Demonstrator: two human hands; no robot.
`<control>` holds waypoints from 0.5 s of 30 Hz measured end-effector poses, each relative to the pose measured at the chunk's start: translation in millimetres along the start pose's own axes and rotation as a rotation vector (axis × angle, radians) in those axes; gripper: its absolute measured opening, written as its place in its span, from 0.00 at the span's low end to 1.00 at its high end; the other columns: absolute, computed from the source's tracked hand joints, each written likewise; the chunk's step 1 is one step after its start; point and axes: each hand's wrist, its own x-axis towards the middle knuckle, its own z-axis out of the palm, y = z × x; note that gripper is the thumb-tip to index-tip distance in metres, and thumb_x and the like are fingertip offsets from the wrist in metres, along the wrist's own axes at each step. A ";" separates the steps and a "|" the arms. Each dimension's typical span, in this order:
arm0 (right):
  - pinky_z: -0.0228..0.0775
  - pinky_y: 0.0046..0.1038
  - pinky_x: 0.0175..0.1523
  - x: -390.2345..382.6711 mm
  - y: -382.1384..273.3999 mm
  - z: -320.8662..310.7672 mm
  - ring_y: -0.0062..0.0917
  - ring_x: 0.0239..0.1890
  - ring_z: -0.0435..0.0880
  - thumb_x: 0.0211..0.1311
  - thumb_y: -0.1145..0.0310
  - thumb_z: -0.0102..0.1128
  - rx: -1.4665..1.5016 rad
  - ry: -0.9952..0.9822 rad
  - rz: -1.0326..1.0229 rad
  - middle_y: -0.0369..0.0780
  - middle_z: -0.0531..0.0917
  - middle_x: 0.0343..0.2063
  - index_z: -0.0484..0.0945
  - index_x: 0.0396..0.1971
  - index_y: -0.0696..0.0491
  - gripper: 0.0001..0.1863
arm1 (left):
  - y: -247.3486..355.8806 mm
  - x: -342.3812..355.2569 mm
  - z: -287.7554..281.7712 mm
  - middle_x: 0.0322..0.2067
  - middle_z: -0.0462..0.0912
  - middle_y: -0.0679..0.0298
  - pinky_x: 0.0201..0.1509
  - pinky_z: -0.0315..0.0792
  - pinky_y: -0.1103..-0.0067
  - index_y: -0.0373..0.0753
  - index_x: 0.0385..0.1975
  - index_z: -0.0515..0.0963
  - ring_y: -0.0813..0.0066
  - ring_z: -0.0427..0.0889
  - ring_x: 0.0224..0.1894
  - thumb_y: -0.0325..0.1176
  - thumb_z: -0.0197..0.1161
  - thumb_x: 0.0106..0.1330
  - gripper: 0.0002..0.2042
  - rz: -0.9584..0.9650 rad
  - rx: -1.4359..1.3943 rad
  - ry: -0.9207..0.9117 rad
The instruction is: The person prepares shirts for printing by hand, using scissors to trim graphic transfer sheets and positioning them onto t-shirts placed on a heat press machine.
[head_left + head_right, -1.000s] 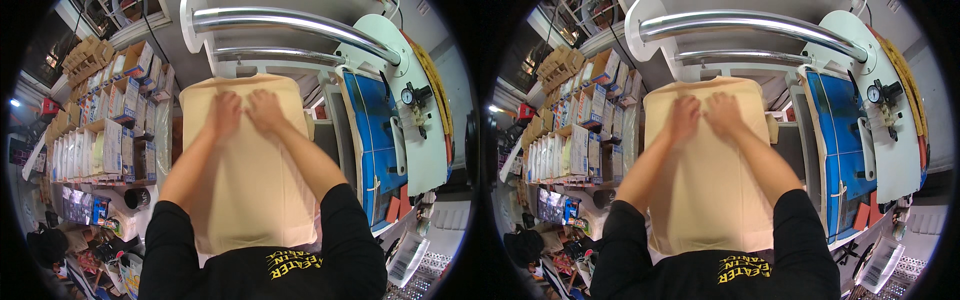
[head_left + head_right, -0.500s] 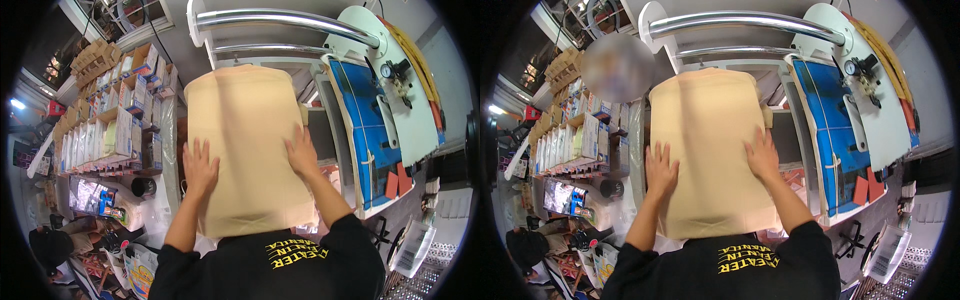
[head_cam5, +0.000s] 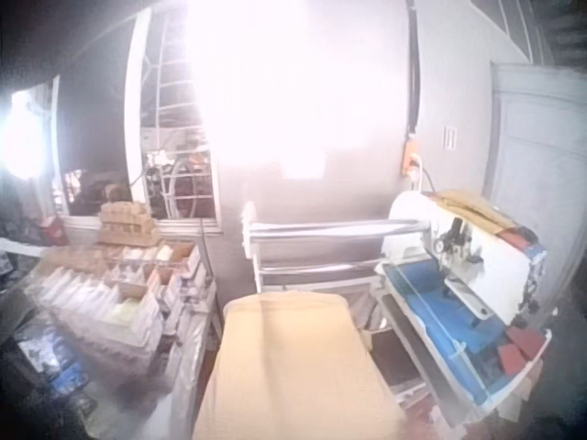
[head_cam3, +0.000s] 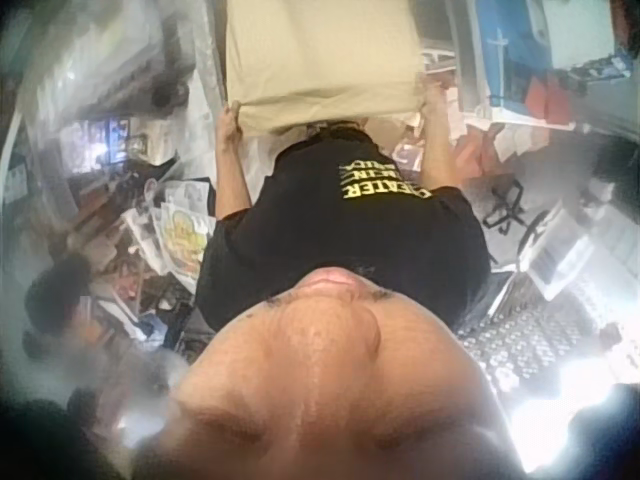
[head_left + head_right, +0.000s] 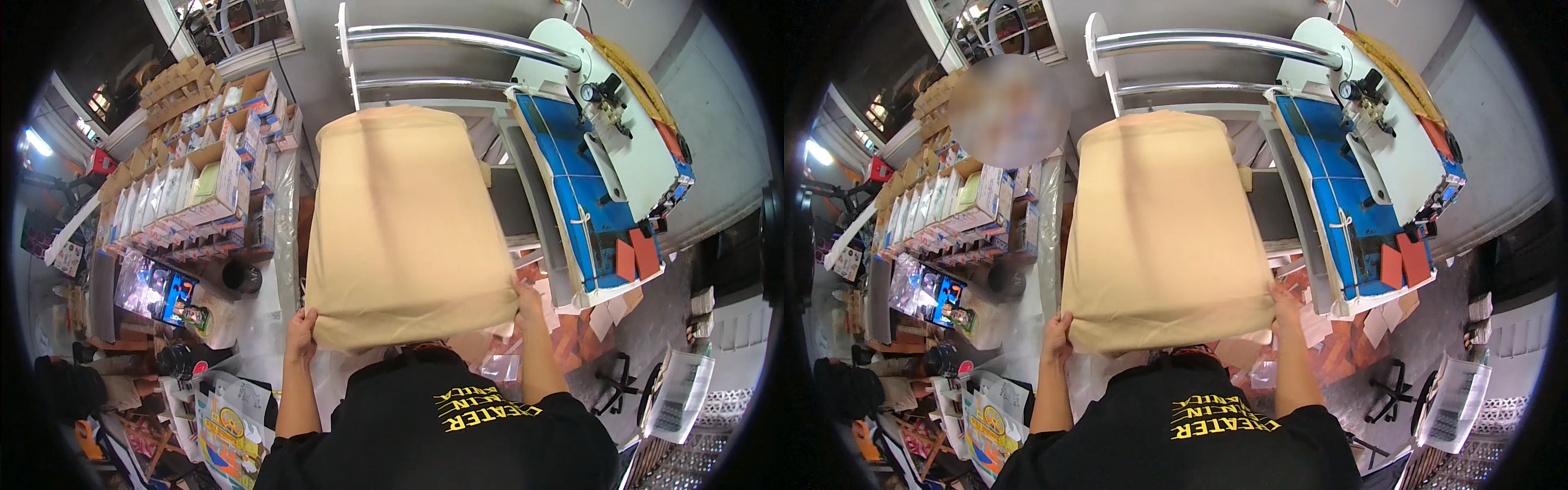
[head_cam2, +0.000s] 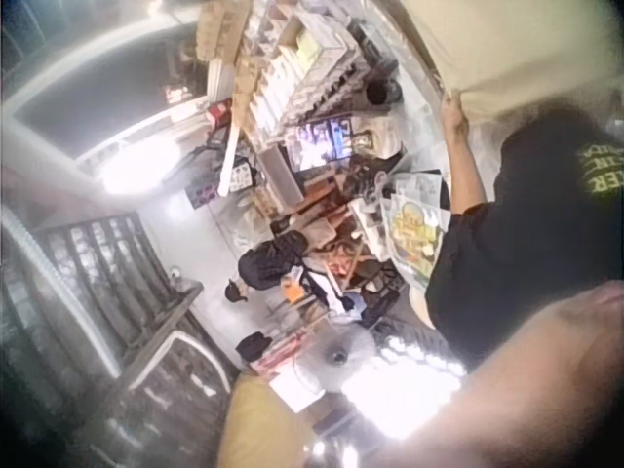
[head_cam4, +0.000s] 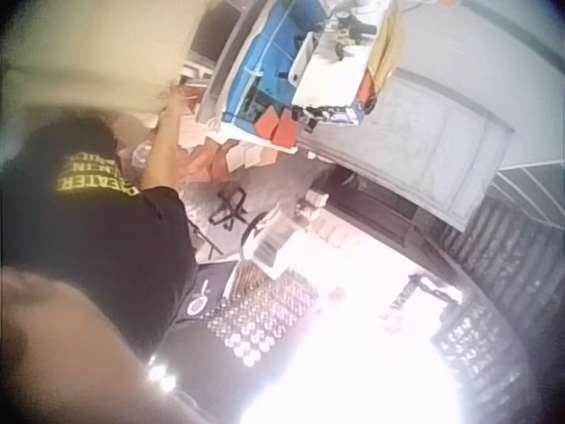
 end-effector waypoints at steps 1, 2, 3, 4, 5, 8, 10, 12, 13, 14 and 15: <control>0.77 0.32 0.53 -13.0 -17.7 10.4 0.30 0.44 0.85 0.73 0.63 0.52 0.081 -0.044 -0.007 0.46 0.84 0.44 0.77 0.48 0.61 0.16 | -2.4 -5.0 -11.3 0.40 0.85 0.61 0.45 0.78 0.75 0.32 0.46 0.77 0.74 0.84 0.39 0.34 0.61 0.71 0.12 0.019 0.008 0.032; 0.77 0.32 0.53 -22.2 -29.0 17.1 0.30 0.44 0.85 0.73 0.64 0.53 0.160 -0.077 -0.019 0.46 0.84 0.44 0.77 0.48 0.61 0.15 | -7.9 -3.8 -22.1 0.39 0.85 0.61 0.44 0.78 0.75 0.32 0.46 0.77 0.73 0.83 0.39 0.34 0.61 0.71 0.11 0.033 0.013 0.053; 0.75 0.33 0.57 -14.4 -24.0 -0.1 0.30 0.47 0.84 0.72 0.66 0.52 0.144 -0.118 -0.034 0.44 0.84 0.46 0.77 0.49 0.59 0.14 | -12.2 -2.0 -27.0 0.39 0.85 0.61 0.44 0.78 0.75 0.33 0.45 0.77 0.73 0.83 0.38 0.34 0.61 0.71 0.11 0.035 0.023 0.056; 0.74 0.33 0.57 -15.8 -20.9 -1.8 0.29 0.48 0.83 0.72 0.66 0.52 0.174 -0.090 -0.056 0.43 0.84 0.46 0.77 0.49 0.59 0.14 | -11.9 -6.1 -28.8 0.39 0.84 0.61 0.44 0.78 0.76 0.32 0.45 0.78 0.73 0.83 0.38 0.34 0.60 0.71 0.11 0.047 0.064 0.085; 0.74 0.33 0.58 -15.2 -18.4 -2.0 0.29 0.49 0.83 0.73 0.65 0.52 0.203 -0.065 -0.077 0.42 0.83 0.47 0.76 0.50 0.59 0.14 | -9.0 -5.2 -30.1 0.38 0.84 0.61 0.43 0.78 0.76 0.32 0.44 0.78 0.74 0.83 0.38 0.34 0.60 0.72 0.11 0.060 0.104 0.116; 0.74 0.31 0.58 -15.1 -14.7 -5.4 0.27 0.51 0.82 0.74 0.65 0.51 0.183 -0.068 -0.090 0.41 0.83 0.48 0.76 0.51 0.58 0.15 | -0.3 -14.2 -29.6 0.37 0.84 0.63 0.43 0.76 0.78 0.32 0.43 0.79 0.75 0.82 0.38 0.34 0.58 0.73 0.11 0.057 0.126 0.073; 0.74 0.30 0.57 -16.1 -9.6 -11.8 0.26 0.51 0.81 0.74 0.64 0.50 0.163 -0.093 -0.087 0.40 0.83 0.48 0.76 0.51 0.57 0.15 | 0.2 -11.9 -34.9 0.37 0.84 0.64 0.43 0.76 0.80 0.31 0.44 0.79 0.76 0.82 0.36 0.33 0.56 0.73 0.11 -0.003 0.272 0.079; 0.75 0.30 0.56 -13.3 -8.4 -18.7 0.26 0.49 0.82 0.75 0.65 0.49 0.086 -0.057 -0.060 0.39 0.83 0.46 0.76 0.51 0.57 0.14 | -3.8 -4.5 -20.8 0.37 0.84 0.65 0.43 0.75 0.80 0.31 0.43 0.80 0.78 0.81 0.36 0.33 0.56 0.73 0.11 -0.055 0.151 0.090; 0.75 0.30 0.56 -11.5 -8.6 -20.6 0.26 0.49 0.82 0.75 0.66 0.48 0.053 -0.034 -0.059 0.39 0.83 0.45 0.77 0.51 0.57 0.14 | -9.4 -4.7 -31.4 0.38 0.84 0.64 0.43 0.75 0.80 0.31 0.44 0.79 0.78 0.81 0.37 0.34 0.55 0.73 0.12 -0.002 0.140 0.050; 0.75 0.30 0.55 -8.8 0.2 -17.0 0.25 0.47 0.83 0.75 0.66 0.48 0.026 -0.074 -0.043 0.39 0.84 0.44 0.77 0.50 0.57 0.14 | -13.7 -4.4 -47.6 0.38 0.84 0.64 0.43 0.76 0.79 0.32 0.44 0.79 0.78 0.81 0.37 0.34 0.55 0.74 0.12 0.051 0.131 0.005; 0.76 0.29 0.55 -9.4 0.5 -12.1 0.25 0.46 0.83 0.75 0.66 0.47 -0.003 -0.092 -0.048 0.39 0.84 0.43 0.77 0.50 0.58 0.14 | -20.1 4.4 -52.8 0.39 0.84 0.64 0.43 0.76 0.79 0.32 0.45 0.79 0.77 0.81 0.38 0.34 0.54 0.74 0.12 0.099 0.114 -0.070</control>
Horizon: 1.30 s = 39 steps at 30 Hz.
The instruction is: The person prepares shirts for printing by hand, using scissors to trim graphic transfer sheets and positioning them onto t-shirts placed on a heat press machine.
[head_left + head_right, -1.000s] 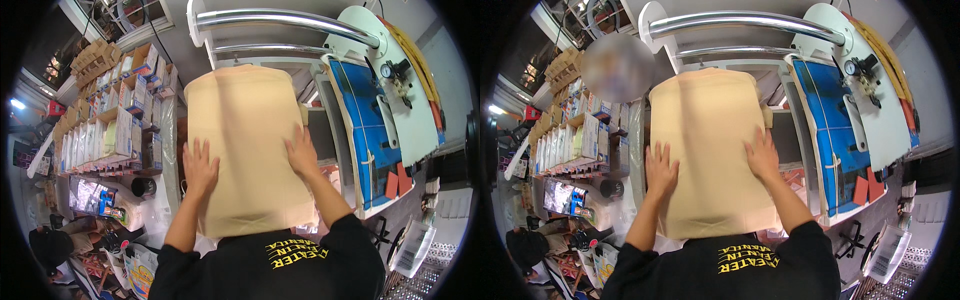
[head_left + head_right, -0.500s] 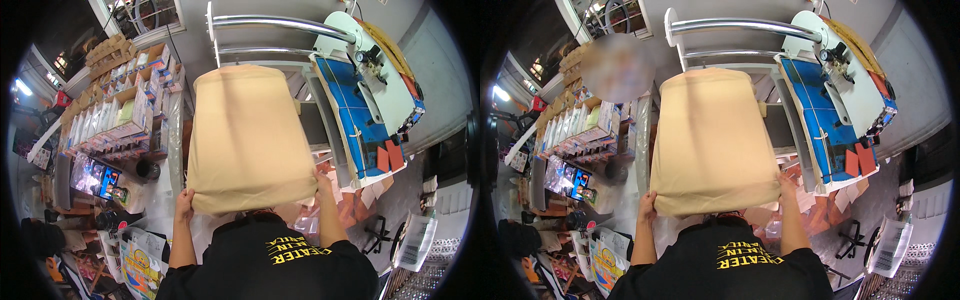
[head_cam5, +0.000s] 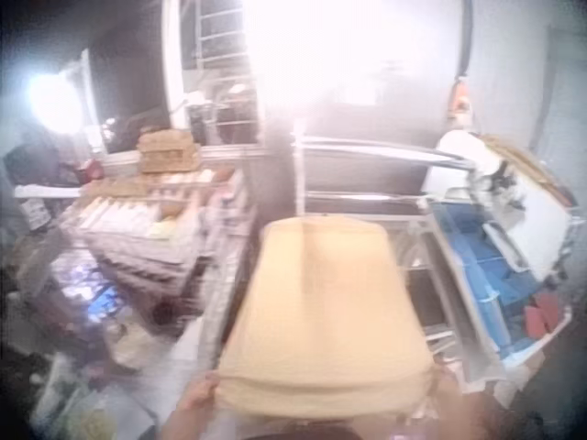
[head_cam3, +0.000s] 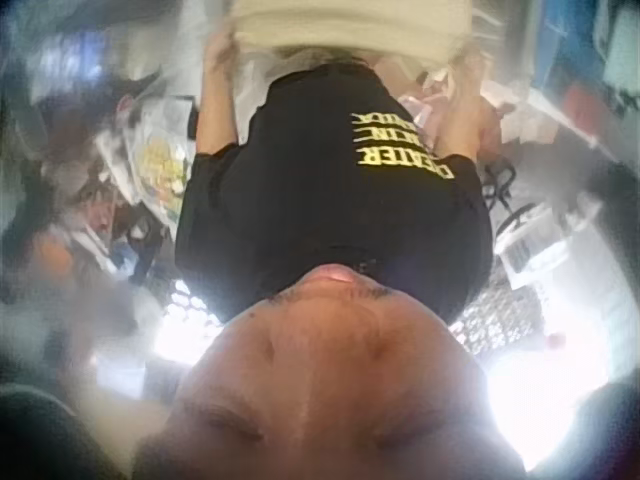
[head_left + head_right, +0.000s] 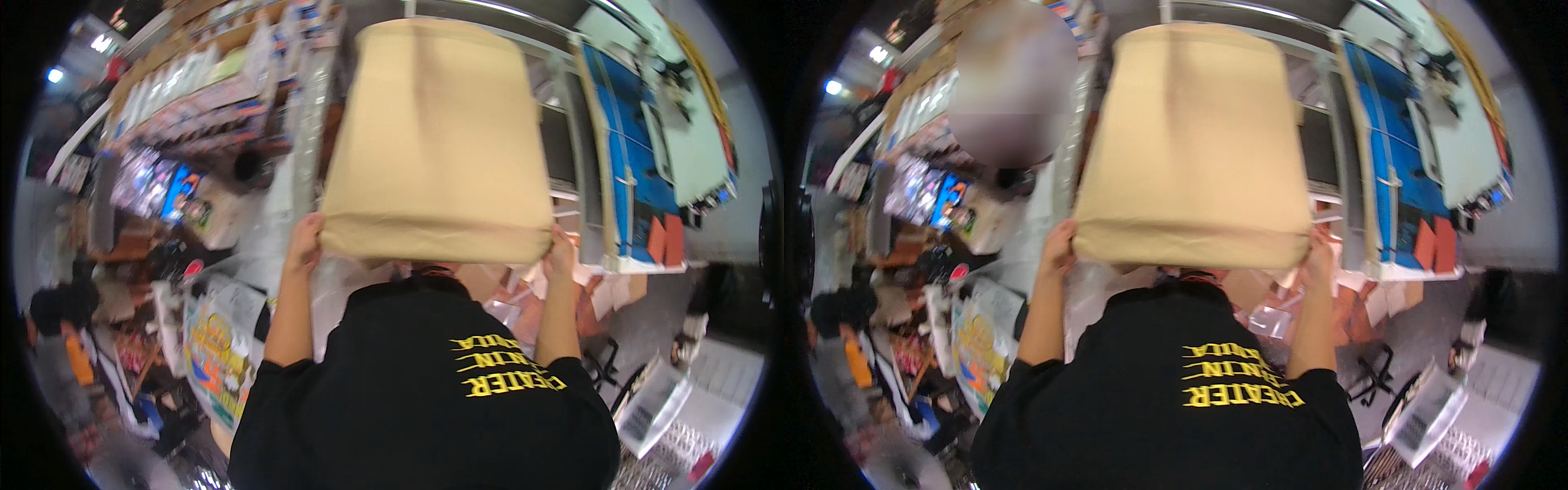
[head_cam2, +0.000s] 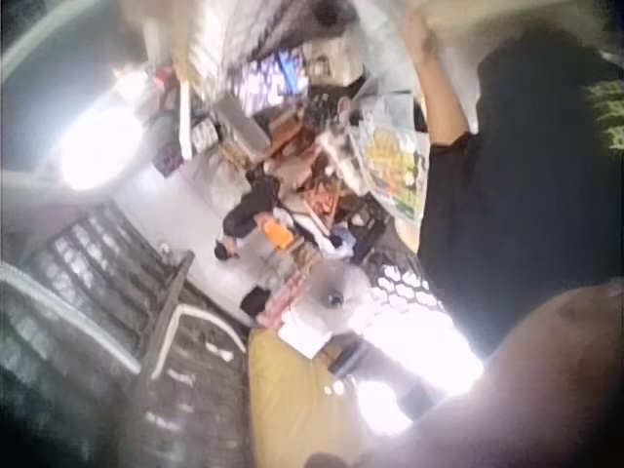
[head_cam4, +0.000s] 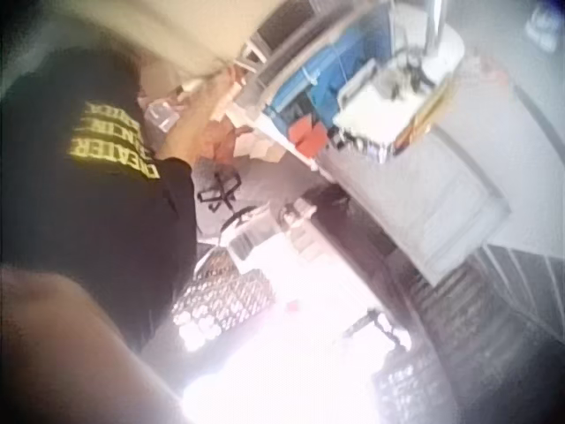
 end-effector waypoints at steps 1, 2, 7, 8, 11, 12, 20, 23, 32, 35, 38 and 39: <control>0.76 0.29 0.54 -2.5 -8.2 -1.9 0.25 0.45 0.83 0.75 0.66 0.47 -0.034 0.011 -0.026 0.40 0.84 0.42 0.77 0.50 0.58 0.15 | -6.5 2.6 -5.8 0.40 0.83 0.62 0.45 0.77 0.78 0.32 0.46 0.78 0.75 0.81 0.40 0.35 0.53 0.75 0.13 0.040 -0.082 0.016; 0.76 0.28 0.53 2.2 -3.5 -9.9 0.25 0.44 0.83 0.74 0.68 0.48 -0.018 0.074 -0.064 0.39 0.84 0.41 0.78 0.48 0.58 0.13 | -16.5 1.9 -5.9 0.41 0.83 0.61 0.47 0.77 0.77 0.32 0.48 0.77 0.73 0.82 0.43 0.35 0.51 0.76 0.13 0.058 -0.169 0.013; 0.76 0.26 0.45 -5.5 -10.6 12.4 0.23 0.37 0.82 0.74 0.69 0.51 0.045 0.227 -0.113 0.38 0.84 0.37 0.78 0.43 0.57 0.09 | 1.3 -9.0 24.2 0.51 0.81 0.55 0.57 0.77 0.71 0.30 0.52 0.73 0.66 0.82 0.50 0.37 0.48 0.78 0.16 0.036 -0.240 -0.045; 0.77 0.27 0.43 -8.2 -11.5 15.4 0.22 0.35 0.82 0.74 0.69 0.51 0.043 0.223 -0.103 0.38 0.83 0.35 0.78 0.43 0.56 0.08 | -1.0 -6.5 22.0 0.52 0.80 0.54 0.57 0.77 0.70 0.29 0.54 0.73 0.65 0.82 0.51 0.38 0.48 0.78 0.17 0.050 -0.250 -0.041; 0.76 0.27 0.42 -22.3 -17.3 35.2 0.21 0.35 0.82 0.75 0.65 0.51 0.085 0.252 -0.058 0.37 0.83 0.36 0.78 0.42 0.56 0.11 | -13.2 -2.2 19.4 0.51 0.81 0.54 0.54 0.77 0.71 0.29 0.54 0.74 0.66 0.83 0.50 0.37 0.50 0.77 0.17 0.084 -0.194 -0.005; 0.76 0.27 0.43 -22.0 -12.8 29.8 0.21 0.36 0.82 0.75 0.64 0.52 0.064 0.243 -0.037 0.38 0.84 0.36 0.78 0.43 0.57 0.12 | -19.1 1.5 23.0 0.50 0.82 0.55 0.52 0.78 0.72 0.30 0.53 0.75 0.67 0.83 0.48 0.36 0.51 0.76 0.16 0.089 -0.163 0.000; 0.77 0.32 0.51 38.0 35.1 -14.7 0.27 0.46 0.83 0.75 0.55 0.49 -0.384 -0.233 0.082 0.43 0.84 0.47 0.76 0.55 0.58 0.22 | -34.1 27.3 42.7 0.44 0.84 0.58 0.47 0.79 0.74 0.33 0.54 0.76 0.69 0.84 0.44 0.52 0.53 0.74 0.25 -0.292 0.083 -0.069; 0.70 0.36 0.61 55.0 -28.0 41.7 0.33 0.57 0.78 0.74 0.47 0.46 0.044 -0.241 0.387 0.46 0.79 0.55 0.70 0.61 0.60 0.31 | -13.5 71.8 45.4 0.51 0.82 0.57 0.53 0.77 0.71 0.31 0.59 0.73 0.65 0.82 0.50 0.60 0.50 0.72 0.33 -0.313 -0.181 -0.089; 0.69 0.35 0.62 250.2 -130.3 179.3 0.34 0.59 0.77 0.72 0.48 0.49 0.354 -0.353 0.000 0.46 0.77 0.59 0.69 0.62 0.61 0.32 | 118.5 300.9 111.4 0.59 0.76 0.51 0.62 0.72 0.62 0.34 0.64 0.67 0.56 0.78 0.58 0.61 0.48 0.72 0.35 -0.107 -0.354 -0.209; 0.74 0.34 0.57 321.0 -134.5 154.3 0.33 0.51 0.82 0.69 0.58 0.56 0.372 -0.069 -0.082 0.43 0.82 0.51 0.75 0.56 0.57 0.23 | 149.0 348.5 95.2 0.60 0.76 0.50 0.65 0.70 0.59 0.33 0.63 0.68 0.53 0.77 0.59 0.52 0.48 0.75 0.29 -0.186 -0.323 -0.092; 0.75 0.32 0.52 329.3 -133.5 172.2 0.31 0.46 0.83 0.61 0.67 0.65 0.461 0.078 -0.069 0.41 0.83 0.46 0.76 0.53 0.57 0.21 | 147.4 375.1 14.0 0.59 0.76 0.49 0.65 0.70 0.58 0.32 0.61 0.69 0.53 0.76 0.60 0.44 0.50 0.75 0.24 -0.053 -0.377 0.055; 0.76 0.31 0.51 324.2 -140.4 177.2 0.30 0.45 0.83 0.58 0.69 0.69 0.512 0.125 -0.087 0.40 0.83 0.45 0.77 0.52 0.58 0.22 | 148.8 377.2 11.7 0.59 0.76 0.49 0.65 0.70 0.57 0.32 0.61 0.70 0.53 0.76 0.60 0.43 0.51 0.74 0.23 0.009 -0.370 0.073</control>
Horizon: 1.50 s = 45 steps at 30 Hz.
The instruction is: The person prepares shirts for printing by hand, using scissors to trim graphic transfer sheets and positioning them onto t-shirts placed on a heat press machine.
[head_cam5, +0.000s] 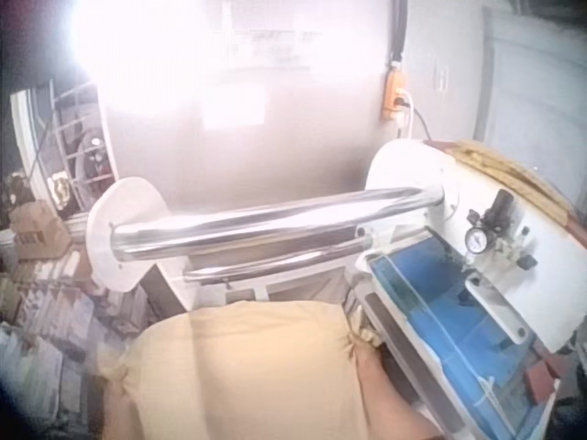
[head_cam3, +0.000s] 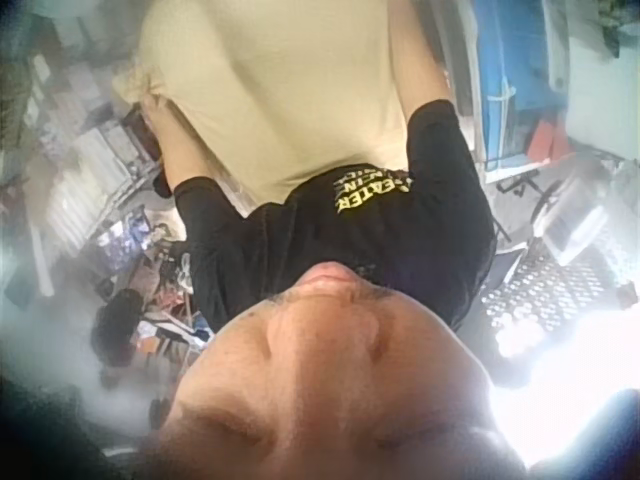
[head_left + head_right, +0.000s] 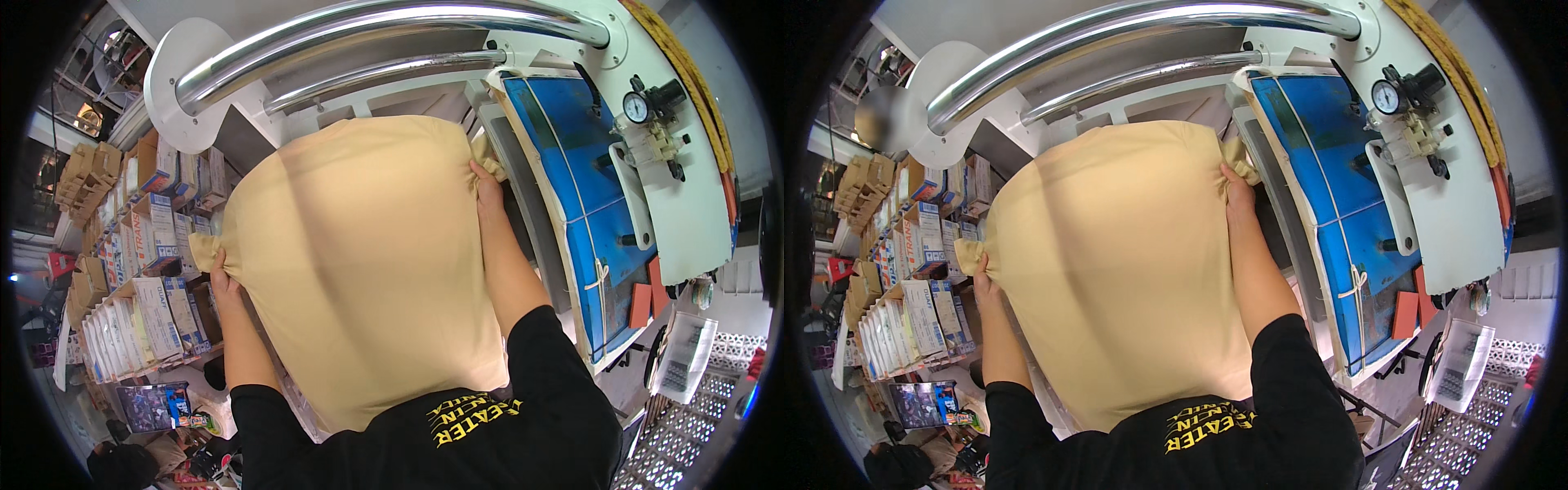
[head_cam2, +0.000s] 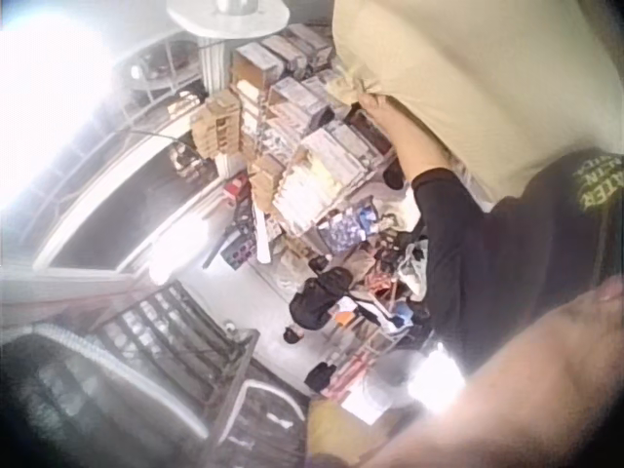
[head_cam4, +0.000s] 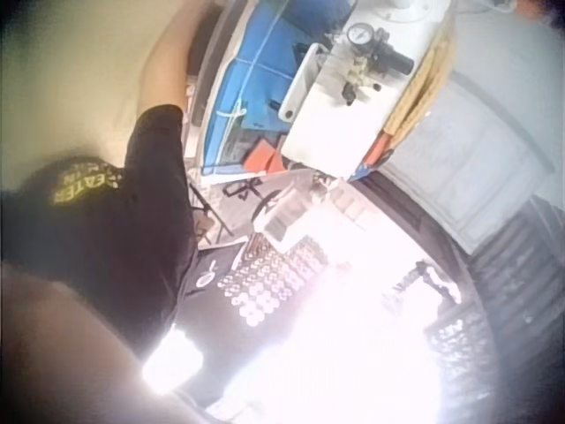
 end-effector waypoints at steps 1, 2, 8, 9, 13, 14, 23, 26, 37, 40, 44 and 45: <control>0.76 0.31 0.50 8.0 3.3 -7.3 0.30 0.45 0.83 0.56 0.70 0.70 -0.076 0.050 -0.037 0.40 0.83 0.45 0.77 0.52 0.58 0.22 | -3.6 1.4 -1.5 0.59 0.76 0.50 0.64 0.71 0.58 0.32 0.61 0.70 0.53 0.77 0.59 0.41 0.53 0.73 0.23 -0.011 -0.003 -0.032; 0.76 0.30 0.49 18.3 5.6 -20.9 0.29 0.44 0.83 0.55 0.71 0.70 -0.154 0.095 -0.070 0.39 0.83 0.45 0.77 0.51 0.58 0.23 | -9.6 2.4 -3.1 0.58 0.77 0.50 0.64 0.72 0.58 0.33 0.61 0.70 0.53 0.78 0.59 0.39 0.54 0.71 0.22 -0.018 -0.007 -0.060; 0.78 0.28 0.38 67.0 -18.6 -82.8 0.28 0.34 0.84 0.59 0.66 0.66 -0.462 0.075 -0.139 0.41 0.84 0.39 0.80 0.45 0.55 0.15 | -27.6 4.5 46.7 0.51 0.81 0.52 0.57 0.76 0.62 0.31 0.55 0.72 0.56 0.82 0.51 0.32 0.57 0.65 0.20 0.144 0.021 0.240; 0.80 0.33 0.43 47.8 -8.5 -52.4 0.33 0.39 0.85 0.63 0.66 0.62 -0.193 0.001 0.040 0.43 0.84 0.40 0.79 0.47 0.58 0.15 | -23.4 -3.8 32.4 0.51 0.81 0.51 0.57 0.76 0.63 0.30 0.54 0.73 0.55 0.82 0.51 0.31 0.55 0.66 0.18 0.154 -0.034 0.207; 0.80 0.38 0.48 42.8 -15.1 -51.4 0.37 0.43 0.85 0.66 0.68 0.59 -0.236 0.089 0.029 0.47 0.83 0.45 0.75 0.52 0.61 0.18 | -28.2 -2.1 36.6 0.54 0.79 0.45 0.61 0.74 0.62 0.25 0.57 0.69 0.50 0.80 0.54 0.30 0.51 0.70 0.20 0.100 -0.125 0.099; 0.80 0.38 0.49 44.6 -13.5 -53.9 0.38 0.43 0.85 0.66 0.68 0.59 -0.226 0.096 0.015 0.48 0.82 0.46 0.74 0.52 0.62 0.19 | -30.5 -2.8 42.4 0.54 0.79 0.45 0.61 0.74 0.62 0.25 0.57 0.69 0.50 0.80 0.54 0.30 0.51 0.70 0.19 0.099 -0.132 0.102; 0.74 0.35 0.53 15.4 5.3 -25.2 0.44 0.48 0.83 0.59 0.66 0.64 -1.422 0.213 -0.634 0.48 0.84 0.47 0.78 0.50 0.57 0.20 | -48.2 -23.6 91.2 0.49 0.80 0.44 0.57 0.74 0.69 0.27 0.59 0.68 0.51 0.81 0.51 0.33 0.66 0.61 0.27 0.335 1.261 0.607; 0.72 0.30 0.55 -35.3 12.0 7.8 0.38 0.53 0.81 0.64 0.62 0.62 -1.201 0.218 -0.558 0.46 0.83 0.49 0.74 0.53 0.61 0.23 | -62.5 -40.7 54.1 0.49 0.80 0.45 0.57 0.73 0.70 0.28 0.61 0.67 0.53 0.81 0.51 0.37 0.65 0.64 0.28 0.687 1.384 0.675; 0.74 0.26 0.47 -294.2 -1.6 -198.5 0.20 0.41 0.82 0.75 0.61 0.51 -0.722 0.047 0.151 0.39 0.85 0.39 0.80 0.45 0.60 0.17 | -147.8 -350.3 -39.0 0.37 0.84 0.61 0.44 0.76 0.77 0.31 0.41 0.79 0.74 0.82 0.37 0.43 0.50 0.78 0.19 -0.040 0.712 0.167; 0.75 0.27 0.50 -280.2 5.5 -244.7 0.22 0.42 0.82 0.74 0.62 0.54 -0.729 0.035 0.103 0.39 0.84 0.40 0.78 0.48 0.60 0.16 | -153.8 -356.6 -37.8 0.36 0.85 0.63 0.40 0.77 0.79 0.32 0.40 0.80 0.75 0.83 0.35 0.43 0.52 0.77 0.18 -0.081 0.456 0.158; 0.74 0.29 0.56 -290.7 -1.9 -227.5 0.26 0.47 0.82 0.71 0.65 0.57 -0.360 -0.126 0.205 0.41 0.83 0.45 0.75 0.51 0.61 0.16 | -128.8 -351.6 -67.6 0.39 0.86 0.60 0.41 0.79 0.78 0.32 0.42 0.79 0.73 0.85 0.37 0.42 0.56 0.75 0.16 -0.137 0.340 -0.046; 0.73 0.29 0.56 -293.1 -9.8 -238.6 0.26 0.49 0.81 0.70 0.66 0.58 -0.340 -0.190 0.225 0.41 0.83 0.45 0.75 0.51 0.61 0.16 | -125.7 -362.7 -75.1 0.40 0.86 0.59 0.42 0.79 0.78 0.31 0.43 0.79 0.72 0.85 0.38 0.41 0.56 0.75 0.16 -0.199 0.301 -0.100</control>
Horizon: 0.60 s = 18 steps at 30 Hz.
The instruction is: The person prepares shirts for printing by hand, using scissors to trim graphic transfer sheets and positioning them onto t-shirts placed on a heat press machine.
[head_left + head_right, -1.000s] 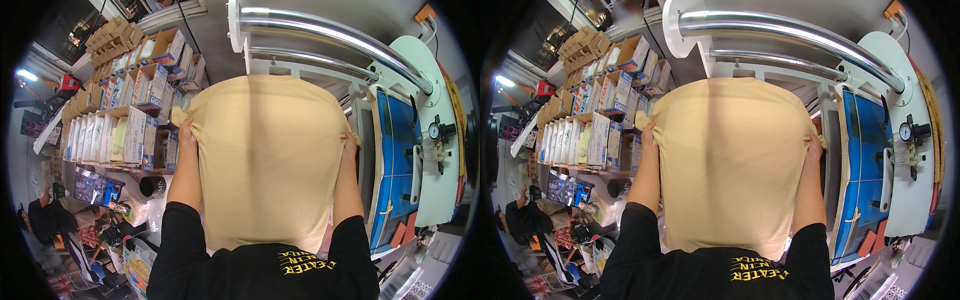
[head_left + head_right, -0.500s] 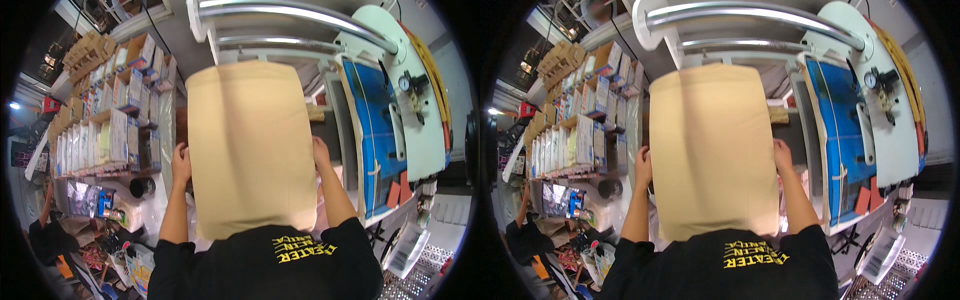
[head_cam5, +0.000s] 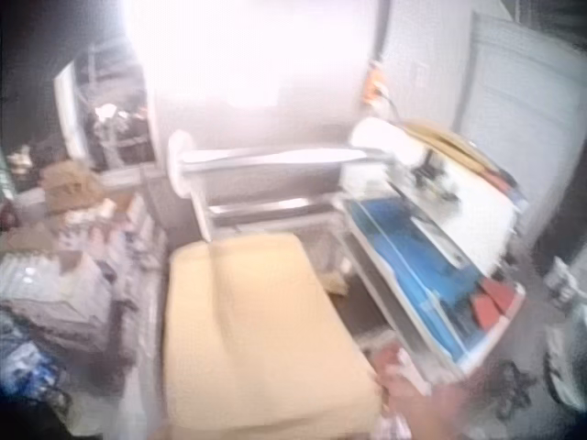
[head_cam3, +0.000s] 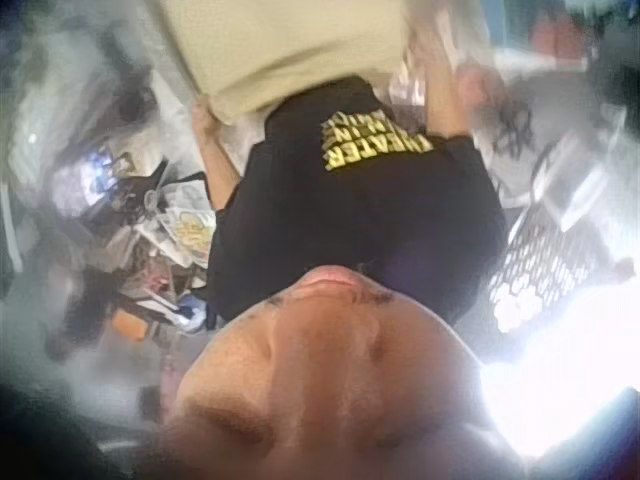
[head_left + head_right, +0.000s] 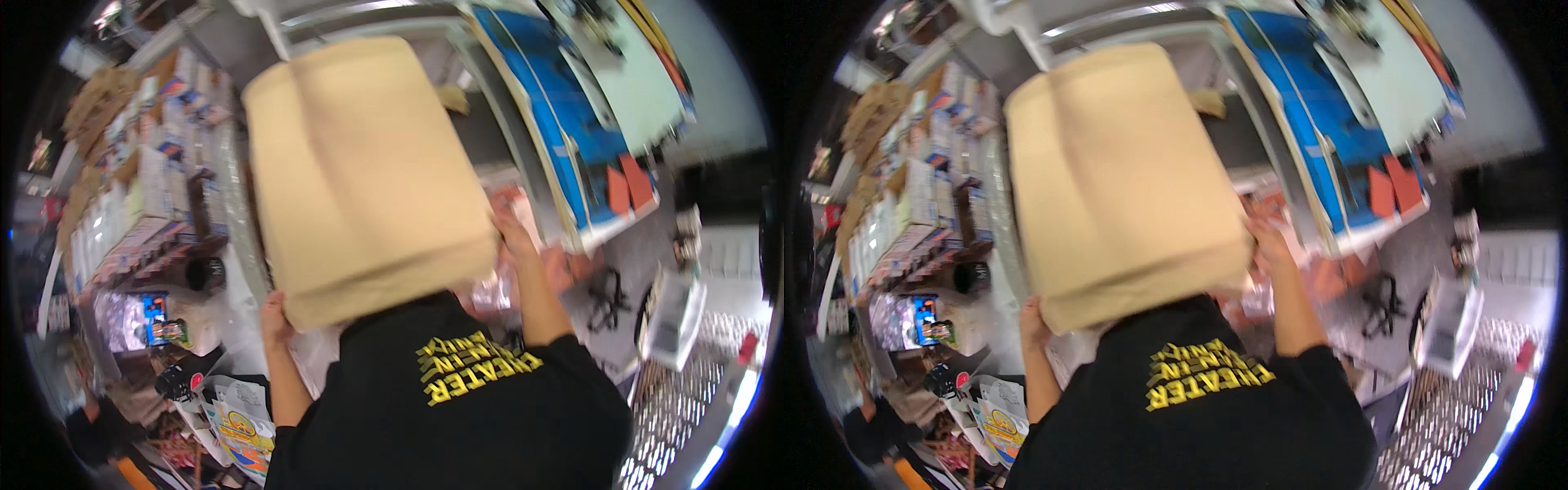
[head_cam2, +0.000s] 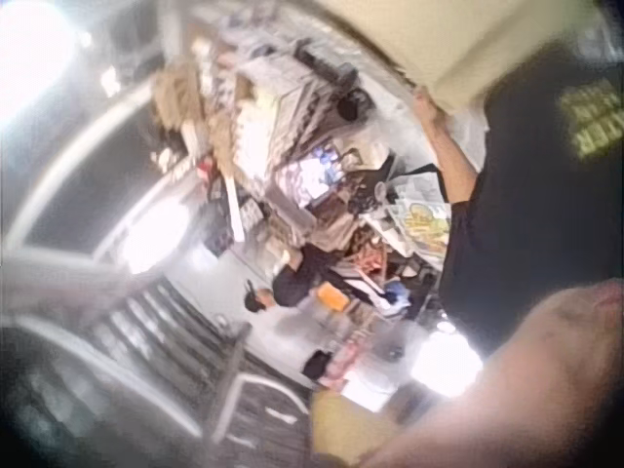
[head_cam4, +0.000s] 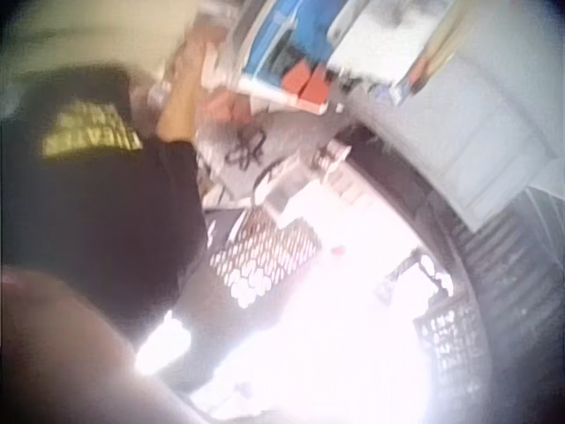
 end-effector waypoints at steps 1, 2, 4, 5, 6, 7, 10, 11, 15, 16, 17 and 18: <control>0.72 0.28 0.57 -4.5 -2.9 -4.7 0.25 0.49 0.81 0.70 0.67 0.59 -0.053 0.029 -0.018 0.40 0.83 0.45 0.76 0.50 0.61 0.15 | -1.1 -12.2 -5.9 0.40 0.86 0.58 0.43 0.80 0.77 0.31 0.43 0.79 0.72 0.86 0.39 0.41 0.56 0.74 0.16 0.008 0.007 0.005; 0.72 0.27 0.55 -5.2 -4.5 -10.9 0.25 0.47 0.81 0.70 0.67 0.58 -0.077 0.057 -0.001 0.40 0.83 0.43 0.78 0.48 0.60 0.14 | 3.5 -17.5 -9.4 0.41 0.86 0.58 0.44 0.80 0.77 0.31 0.44 0.79 0.71 0.86 0.40 0.41 0.56 0.74 0.16 0.038 0.010 0.011; 0.71 0.26 0.55 -9.6 -6.2 -9.5 0.25 0.46 0.80 0.70 0.68 0.58 -0.138 0.160 -0.029 0.39 0.84 0.42 0.78 0.48 0.61 0.14 | 12.8 -23.5 -3.6 0.41 0.86 0.57 0.45 0.80 0.77 0.31 0.44 0.79 0.70 0.86 0.41 0.41 0.56 0.75 0.16 0.093 0.058 0.034; 0.71 0.26 0.54 -13.2 -6.9 -8.5 0.24 0.46 0.80 0.70 0.68 0.58 -0.171 0.204 -0.041 0.39 0.84 0.42 0.78 0.47 0.61 0.13 | 10.7 -21.2 4.5 0.41 0.86 0.58 0.45 0.79 0.77 0.31 0.44 0.79 0.71 0.85 0.41 0.41 0.56 0.75 0.17 0.104 0.099 0.045; 0.72 0.27 0.54 -10.0 -3.8 -14.0 0.25 0.46 0.81 0.69 0.68 0.58 -0.269 0.220 -0.099 0.39 0.84 0.42 0.78 0.49 0.61 0.14 | 13.7 -25.1 8.5 0.40 0.86 0.58 0.45 0.79 0.77 0.31 0.44 0.80 0.71 0.85 0.41 0.41 0.55 0.75 0.17 0.135 0.131 0.083; 0.74 0.27 0.53 -12.4 -6.1 -18.5 0.26 0.45 0.82 0.69 0.69 0.58 -0.279 0.220 -0.116 0.40 0.84 0.42 0.78 0.49 0.61 0.14 | 11.9 -22.2 2.0 0.39 0.85 0.60 0.45 0.77 0.78 0.31 0.44 0.80 0.73 0.84 0.40 0.41 0.55 0.75 0.17 0.166 0.222 0.084; 0.76 0.27 0.51 -25.5 -11.9 -2.0 0.22 0.43 0.83 0.71 0.68 0.53 -0.206 0.142 -0.069 0.39 0.84 0.44 0.78 0.51 0.58 0.14 | 5.0 -11.8 -4.3 0.36 0.84 0.65 0.40 0.74 0.82 0.32 0.44 0.80 0.79 0.80 0.35 0.40 0.56 0.75 0.15 0.192 0.161 0.110; 0.77 0.27 0.51 -26.1 -8.5 6.5 0.23 0.43 0.83 0.72 0.68 0.53 -0.156 0.142 -0.097 0.39 0.84 0.44 0.78 0.51 0.58 0.14 | 3.8 -10.5 -2.7 0.35 0.84 0.65 0.39 0.74 0.82 0.32 0.44 0.80 0.80 0.80 0.35 0.39 0.57 0.74 0.15 0.171 0.128 0.149; 0.77 0.27 0.48 -7.3 2.1 -10.8 0.22 0.41 0.83 0.74 0.65 0.53 -0.251 0.212 -0.125 0.39 0.85 0.42 0.76 0.52 0.59 0.16 | -12.5 -7.8 -3.1 0.33 0.84 0.66 0.38 0.73 0.82 0.32 0.44 0.80 0.79 0.80 0.33 0.38 0.59 0.73 0.13 0.138 0.176 0.191; 0.76 0.25 0.46 -2.9 4.0 -12.4 0.23 0.39 0.83 0.73 0.66 0.53 -0.343 0.223 -0.126 0.39 0.85 0.40 0.77 0.50 0.60 0.14 | -14.8 -5.9 -0.9 0.33 0.85 0.66 0.38 0.74 0.81 0.32 0.40 0.82 0.78 0.81 0.32 0.37 0.61 0.71 0.12 0.148 0.284 0.293; 0.76 0.25 0.46 5.8 3.7 -19.8 0.23 0.39 0.83 0.72 0.66 0.54 -0.537 0.254 -0.130 0.39 0.85 0.40 0.77 0.50 0.60 0.15 | -17.5 -2.7 2.2 0.32 0.85 0.65 0.38 0.75 0.81 0.32 0.38 0.82 0.79 0.80 0.32 0.37 0.62 0.69 0.12 0.174 0.390 0.313; 0.76 0.26 0.46 16.3 3.2 -38.9 0.24 0.38 0.83 0.70 0.65 0.56 -0.734 0.291 -0.140 0.39 0.85 0.40 0.77 0.50 0.61 0.16 | -18.6 3.5 12.7 0.31 0.86 0.65 0.38 0.75 0.80 0.32 0.36 0.83 0.79 0.80 0.32 0.37 0.64 0.68 0.11 0.193 0.493 0.328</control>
